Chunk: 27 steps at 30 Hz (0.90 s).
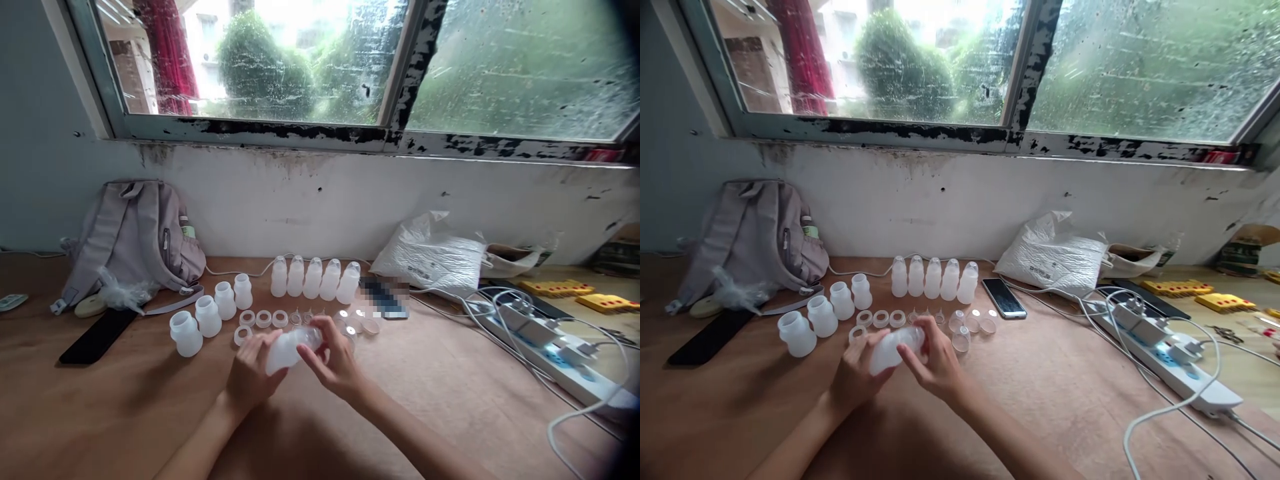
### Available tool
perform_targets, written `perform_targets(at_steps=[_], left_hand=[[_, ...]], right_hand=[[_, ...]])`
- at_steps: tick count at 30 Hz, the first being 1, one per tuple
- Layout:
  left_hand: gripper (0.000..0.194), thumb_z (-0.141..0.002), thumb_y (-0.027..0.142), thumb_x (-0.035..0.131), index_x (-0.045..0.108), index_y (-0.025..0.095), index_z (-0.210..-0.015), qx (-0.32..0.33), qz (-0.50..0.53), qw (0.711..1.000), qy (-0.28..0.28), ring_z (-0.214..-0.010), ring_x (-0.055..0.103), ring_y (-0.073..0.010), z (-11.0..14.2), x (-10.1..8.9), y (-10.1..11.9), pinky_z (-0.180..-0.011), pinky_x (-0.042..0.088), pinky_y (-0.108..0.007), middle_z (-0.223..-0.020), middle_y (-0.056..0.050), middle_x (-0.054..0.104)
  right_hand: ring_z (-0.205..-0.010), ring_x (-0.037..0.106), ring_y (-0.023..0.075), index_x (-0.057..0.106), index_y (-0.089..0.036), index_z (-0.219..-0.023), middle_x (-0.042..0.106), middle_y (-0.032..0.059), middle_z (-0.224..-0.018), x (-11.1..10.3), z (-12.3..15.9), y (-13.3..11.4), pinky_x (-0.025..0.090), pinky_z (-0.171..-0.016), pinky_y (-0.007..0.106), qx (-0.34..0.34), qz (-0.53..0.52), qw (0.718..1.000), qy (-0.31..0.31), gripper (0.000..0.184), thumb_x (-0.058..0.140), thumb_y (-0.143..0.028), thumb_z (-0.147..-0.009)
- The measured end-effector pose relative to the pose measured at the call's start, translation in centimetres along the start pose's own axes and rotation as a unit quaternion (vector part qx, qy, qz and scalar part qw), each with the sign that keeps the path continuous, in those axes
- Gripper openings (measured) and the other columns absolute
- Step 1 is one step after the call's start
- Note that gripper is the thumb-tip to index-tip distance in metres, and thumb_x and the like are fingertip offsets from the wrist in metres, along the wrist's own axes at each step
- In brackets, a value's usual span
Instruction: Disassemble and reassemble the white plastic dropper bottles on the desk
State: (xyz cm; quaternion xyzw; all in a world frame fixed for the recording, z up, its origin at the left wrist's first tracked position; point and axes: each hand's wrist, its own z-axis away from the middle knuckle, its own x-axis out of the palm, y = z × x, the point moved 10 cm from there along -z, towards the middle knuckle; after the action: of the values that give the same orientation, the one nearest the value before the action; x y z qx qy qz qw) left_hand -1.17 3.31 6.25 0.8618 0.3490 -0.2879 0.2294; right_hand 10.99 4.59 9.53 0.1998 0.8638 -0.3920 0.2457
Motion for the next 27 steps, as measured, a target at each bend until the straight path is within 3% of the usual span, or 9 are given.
perform_targets(at_steps=[4,9,13,17,20,22,25,27], left_hand=[[0.047,-0.069,0.034,0.052,0.045,0.015,-0.112,0.023,0.042,0.992,-0.116,-0.071,0.057,-0.0228,0.9,3.0,2.5,-0.063,0.045,-0.035,-0.087,-0.01,0.062],[0.042,-0.06,0.024,0.056,0.052,0.02,-0.101,-0.047,0.154,0.97,-0.183,-0.069,0.057,-0.0196,1.3,4.1,3.7,-0.061,0.045,-0.029,-0.081,-0.004,0.062],[0.037,-0.06,0.026,0.06,0.055,0.022,-0.097,-0.131,0.233,0.933,-0.243,-0.066,0.057,-0.0159,0.8,4.5,4.2,-0.058,0.043,-0.023,-0.079,0.0,0.063],[0.032,-0.06,0.025,0.061,0.058,0.02,-0.091,-0.202,0.291,0.88,-0.317,-0.059,0.054,-0.0121,0.8,5.3,4.6,-0.053,0.039,-0.02,-0.071,0.003,0.061],[0.03,-0.061,0.024,0.061,0.058,0.018,-0.09,-0.222,0.316,0.864,-0.324,-0.057,0.052,-0.011,0.8,5.5,4.7,-0.051,0.038,-0.019,-0.068,0.003,0.059],[0.032,-0.061,0.024,0.061,0.057,0.018,-0.092,-0.22,0.311,0.87,-0.314,-0.058,0.052,-0.0117,1.0,5.4,4.4,-0.052,0.039,-0.019,-0.069,0.003,0.059],[0.034,-0.061,0.023,0.06,0.055,0.021,-0.095,-0.197,0.286,0.894,-0.284,-0.062,0.056,-0.0138,1.1,5.2,3.8,-0.057,0.043,-0.022,-0.074,0.002,0.061],[0.035,-0.063,0.023,0.059,0.053,0.023,-0.098,-0.18,0.271,0.912,-0.251,-0.065,0.058,-0.015,0.9,4.9,3.3,-0.059,0.045,-0.023,-0.079,0.001,0.063]], right_hand=[[-0.044,0.041,0.0083,0.045,-0.019,-0.082,0.045,-0.0049,-0.054,0.0,3.4,3.3,0.032,-0.044,0.02,0.061,0.031,0.997,-0.039,0.012,0.048,-0.03,-0.079],[-0.039,0.033,0.0059,0.038,-0.019,-0.06,0.035,-0.0064,-0.047,-1.4,4.4,4.5,0.025,-0.041,0.019,0.055,0.031,0.998,0.008,0.022,0.044,-0.027,-0.08],[-0.038,0.024,0.0048,0.025,-0.02,-0.053,0.023,-0.0071,-0.046,-3.1,4.1,4.2,0.019,-0.039,0.02,0.029,0.017,0.998,0.053,0.031,0.04,-0.022,-0.08],[-0.039,0.023,0.0048,0.023,-0.02,-0.051,0.021,-0.0068,-0.046,-3.7,3.9,4.4,0.019,-0.039,0.02,0.036,0.009,0.997,0.074,0.032,0.04,-0.021,-0.079],[-0.04,0.025,0.0056,0.026,-0.019,-0.049,0.023,-0.0065,-0.046,-4.2,3.7,5.0,0.02,-0.04,0.02,0.053,-0.005,0.995,0.082,0.034,0.041,-0.026,-0.079],[-0.04,0.028,0.0068,0.03,-0.019,-0.049,0.026,-0.0061,-0.046,-5.8,3.7,6.6,0.022,-0.041,0.021,0.107,-0.026,0.986,0.128,0.035,0.039,-0.032,-0.081],[-0.043,0.031,0.009,0.04,-0.019,-0.055,0.03,-0.0054,-0.048,-9.8,4.6,10.1,0.026,-0.042,0.021,0.229,-0.043,0.937,0.261,0.037,0.034,-0.042,-0.083],[-0.046,0.035,0.0104,0.05,-0.018,-0.066,0.036,-0.0045,-0.051,-11.3,4.6,11.5,0.029,-0.044,0.022,0.277,-0.009,0.92,0.277,0.035,0.039,-0.048,-0.08]])
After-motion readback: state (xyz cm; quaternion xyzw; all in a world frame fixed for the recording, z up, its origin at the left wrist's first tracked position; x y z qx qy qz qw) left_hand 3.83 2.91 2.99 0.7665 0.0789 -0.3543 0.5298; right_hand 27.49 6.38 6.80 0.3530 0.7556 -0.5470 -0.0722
